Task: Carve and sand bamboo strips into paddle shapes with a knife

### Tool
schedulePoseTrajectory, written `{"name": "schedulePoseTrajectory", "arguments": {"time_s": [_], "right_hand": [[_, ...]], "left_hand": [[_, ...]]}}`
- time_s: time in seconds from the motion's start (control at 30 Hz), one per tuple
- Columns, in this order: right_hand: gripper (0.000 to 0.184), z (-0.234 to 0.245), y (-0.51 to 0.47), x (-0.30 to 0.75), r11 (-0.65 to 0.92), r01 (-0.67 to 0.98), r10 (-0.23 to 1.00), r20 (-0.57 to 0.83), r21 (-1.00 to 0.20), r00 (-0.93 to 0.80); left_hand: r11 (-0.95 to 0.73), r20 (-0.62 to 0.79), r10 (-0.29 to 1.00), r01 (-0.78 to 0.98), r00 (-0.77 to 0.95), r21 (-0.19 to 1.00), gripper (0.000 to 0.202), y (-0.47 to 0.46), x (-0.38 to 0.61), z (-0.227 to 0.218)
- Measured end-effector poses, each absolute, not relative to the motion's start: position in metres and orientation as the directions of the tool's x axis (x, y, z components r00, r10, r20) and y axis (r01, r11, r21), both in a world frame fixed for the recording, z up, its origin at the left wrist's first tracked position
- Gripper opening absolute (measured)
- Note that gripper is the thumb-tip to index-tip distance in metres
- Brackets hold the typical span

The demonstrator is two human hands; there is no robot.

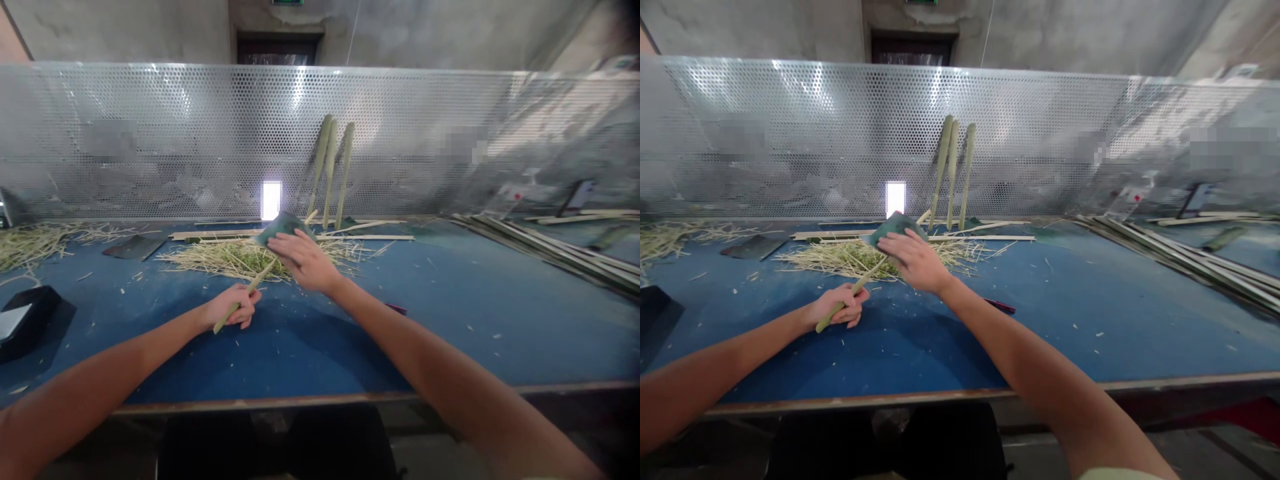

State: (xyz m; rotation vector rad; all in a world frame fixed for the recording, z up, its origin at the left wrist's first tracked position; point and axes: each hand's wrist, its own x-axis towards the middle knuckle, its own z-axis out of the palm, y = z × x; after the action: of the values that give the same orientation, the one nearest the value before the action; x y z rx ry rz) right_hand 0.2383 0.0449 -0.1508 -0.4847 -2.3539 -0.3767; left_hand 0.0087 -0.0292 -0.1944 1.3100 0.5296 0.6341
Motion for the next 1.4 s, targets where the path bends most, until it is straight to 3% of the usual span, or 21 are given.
{"name": "schedulePoseTrajectory", "arguments": {"time_s": [0.1,0.23,0.33,0.43,0.63,0.73,0.87,0.97,1.03,1.13,1.2,1.3,1.4], "right_hand": [[0.041,-0.149,0.069,0.256,0.821,0.570,0.325,0.787,0.040,-0.524],[0.041,-0.152,0.067,0.254,0.770,0.637,0.345,0.849,-0.013,-0.401],[0.043,-0.156,0.042,0.234,0.809,0.587,0.340,0.786,0.036,-0.517],[0.044,-0.157,0.013,0.215,0.896,0.431,0.266,0.649,0.106,-0.713],[0.045,-0.150,0.020,0.222,0.930,0.325,0.171,0.581,0.170,-0.795],[0.043,-0.145,0.049,0.244,0.890,0.429,0.207,0.697,0.158,-0.686],[0.041,-0.144,0.069,0.258,0.815,0.579,0.287,0.842,0.036,-0.457],[0.040,-0.151,0.058,0.245,0.788,0.613,0.340,0.872,-0.060,-0.352],[0.041,-0.156,0.041,0.231,0.809,0.585,0.354,0.840,-0.054,-0.412],[0.046,-0.162,0.012,0.212,0.898,0.435,0.278,0.683,0.063,-0.675],[0.048,-0.161,0.001,0.206,0.932,0.351,0.226,0.606,0.095,-0.762],[0.046,-0.155,0.007,0.210,0.945,0.306,0.190,0.562,0.118,-0.805],[0.043,-0.147,0.035,0.229,0.922,0.376,0.246,0.604,0.095,-0.758]], "left_hand": [[0.132,-0.001,0.688,-0.123,0.726,0.984,0.044,-0.028,0.008,-0.198],[0.105,0.015,0.710,-0.126,0.704,0.987,0.040,-0.031,0.008,-0.200],[0.090,0.027,0.733,-0.136,0.679,0.987,0.038,-0.033,0.008,-0.201],[0.079,0.039,0.745,-0.146,0.666,0.986,0.037,-0.031,0.007,-0.203],[0.083,0.030,0.731,-0.133,0.682,0.988,0.032,-0.026,0.005,-0.208],[0.093,0.012,0.723,-0.114,0.691,0.989,0.029,-0.025,0.005,-0.208],[0.090,-0.003,0.721,-0.089,0.693,0.992,0.030,-0.025,0.005,-0.208],[0.083,-0.006,0.729,-0.080,0.684,0.993,0.031,-0.025,0.005,-0.209],[0.081,-0.007,0.741,-0.080,0.672,0.994,0.030,-0.025,0.005,-0.211],[0.081,-0.009,0.763,-0.082,0.646,0.993,0.028,-0.024,0.005,-0.213],[0.081,-0.010,0.775,-0.083,0.632,0.993,0.026,-0.024,0.005,-0.214],[0.084,-0.011,0.775,-0.086,0.631,0.993,0.025,-0.024,0.005,-0.213],[0.094,-0.017,0.761,-0.085,0.648,0.992,0.026,-0.023,0.005,-0.211]]}}
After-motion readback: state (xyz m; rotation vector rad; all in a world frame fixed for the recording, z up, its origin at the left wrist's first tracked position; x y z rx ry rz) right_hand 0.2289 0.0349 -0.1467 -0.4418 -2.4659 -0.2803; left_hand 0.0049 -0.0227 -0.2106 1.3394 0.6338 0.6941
